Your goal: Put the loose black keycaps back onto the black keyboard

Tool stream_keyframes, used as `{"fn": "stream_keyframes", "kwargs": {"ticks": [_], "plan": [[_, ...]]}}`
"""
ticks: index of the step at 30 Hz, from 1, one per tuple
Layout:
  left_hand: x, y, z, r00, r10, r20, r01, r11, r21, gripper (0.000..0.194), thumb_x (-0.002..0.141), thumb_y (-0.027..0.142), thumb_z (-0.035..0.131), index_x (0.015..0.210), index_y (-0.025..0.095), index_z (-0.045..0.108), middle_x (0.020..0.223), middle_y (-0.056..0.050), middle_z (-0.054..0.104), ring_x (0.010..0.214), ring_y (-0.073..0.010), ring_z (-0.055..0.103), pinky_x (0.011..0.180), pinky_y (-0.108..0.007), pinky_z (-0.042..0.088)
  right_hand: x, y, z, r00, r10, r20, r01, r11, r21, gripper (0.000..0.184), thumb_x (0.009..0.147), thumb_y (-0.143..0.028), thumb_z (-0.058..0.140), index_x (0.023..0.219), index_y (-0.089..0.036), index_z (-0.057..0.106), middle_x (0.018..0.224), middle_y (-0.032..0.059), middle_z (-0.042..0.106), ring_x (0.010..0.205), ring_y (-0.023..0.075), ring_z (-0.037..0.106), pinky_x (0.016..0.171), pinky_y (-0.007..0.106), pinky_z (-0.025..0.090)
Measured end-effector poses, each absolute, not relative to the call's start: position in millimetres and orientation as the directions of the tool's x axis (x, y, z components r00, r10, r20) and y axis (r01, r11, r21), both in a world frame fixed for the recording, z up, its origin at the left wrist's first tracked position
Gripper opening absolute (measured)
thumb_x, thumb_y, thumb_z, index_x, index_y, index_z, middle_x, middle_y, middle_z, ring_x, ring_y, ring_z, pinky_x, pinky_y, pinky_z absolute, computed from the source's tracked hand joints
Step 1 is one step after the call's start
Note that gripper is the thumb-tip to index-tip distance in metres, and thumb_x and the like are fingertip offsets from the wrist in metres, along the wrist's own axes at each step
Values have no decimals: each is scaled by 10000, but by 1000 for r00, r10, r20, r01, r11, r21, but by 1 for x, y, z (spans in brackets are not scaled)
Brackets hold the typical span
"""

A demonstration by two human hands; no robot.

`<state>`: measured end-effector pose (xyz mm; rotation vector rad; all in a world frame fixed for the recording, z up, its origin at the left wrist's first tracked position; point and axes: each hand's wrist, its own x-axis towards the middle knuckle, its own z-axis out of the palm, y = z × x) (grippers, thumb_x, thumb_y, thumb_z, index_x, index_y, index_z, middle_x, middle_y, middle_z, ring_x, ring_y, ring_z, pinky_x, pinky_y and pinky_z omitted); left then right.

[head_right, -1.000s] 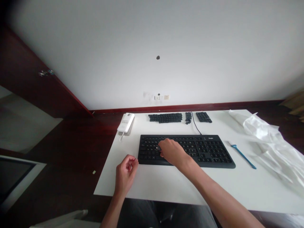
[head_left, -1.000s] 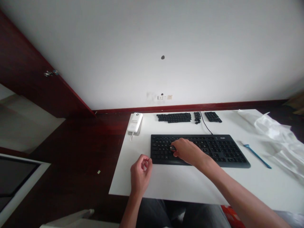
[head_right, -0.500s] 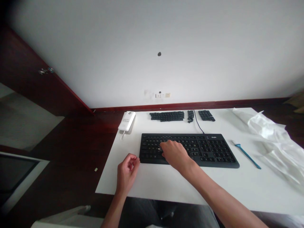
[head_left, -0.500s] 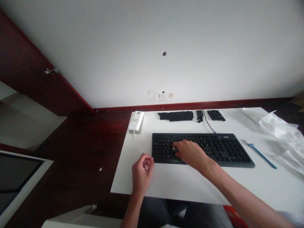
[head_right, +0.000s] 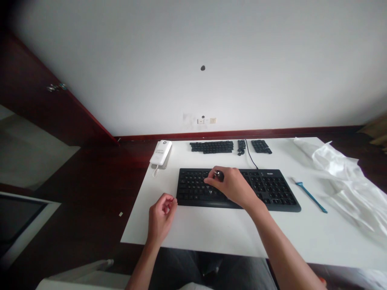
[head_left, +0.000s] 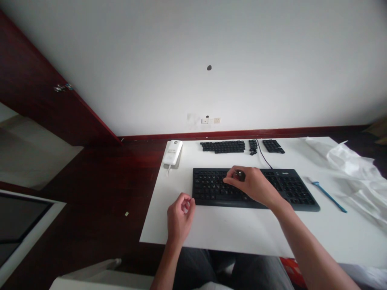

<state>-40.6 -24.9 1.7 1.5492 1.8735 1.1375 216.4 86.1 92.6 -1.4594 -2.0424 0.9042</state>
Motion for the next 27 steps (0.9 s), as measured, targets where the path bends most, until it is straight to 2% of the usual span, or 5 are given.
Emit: {"fn": "stream_keyframes", "kwargs": {"ticks": [3,6,8,17,27], "plan": [[-41,-25,1,-257,953,158,584,23,811,206,964,379,601,859,206,638,656,28,605,595,-115,546,605,-199,413,208,83,88,-198,974,109,132,137,-982,527,900,-589,711,613,-218,469,536,-54,376,482,97,320,465,263,263],[-41,-25,1,-255,954,156,588,25,809,214,970,390,598,870,206,641,653,30,595,592,-116,544,604,-202,412,191,85,72,-123,989,87,-393,32,-919,597,932,-508,654,573,-249,253,485,-95,158,418,86,145,397,263,169],[-41,-25,1,-257,954,156,586,25,810,220,973,396,598,873,204,640,661,28,599,596,-116,548,605,-204,414,179,86,61,-107,992,66,-517,1,-856,581,920,-420,650,562,-247,226,467,-99,125,398,82,114,378,258,154],[-41,-24,1,-257,954,154,589,29,808,215,970,394,599,874,205,638,655,25,597,599,-118,560,602,-206,415,154,84,37,-153,982,114,-507,21,-861,577,893,-414,686,522,-243,279,465,-95,179,405,66,140,403,253,121],[-41,-26,-1,-250,958,141,583,32,812,245,982,424,596,871,208,632,658,25,586,608,-123,551,610,-208,417,150,84,22,-203,970,133,-364,52,-930,601,910,-523,669,523,-243,305,478,-86,210,420,67,178,422,260,119]]}}
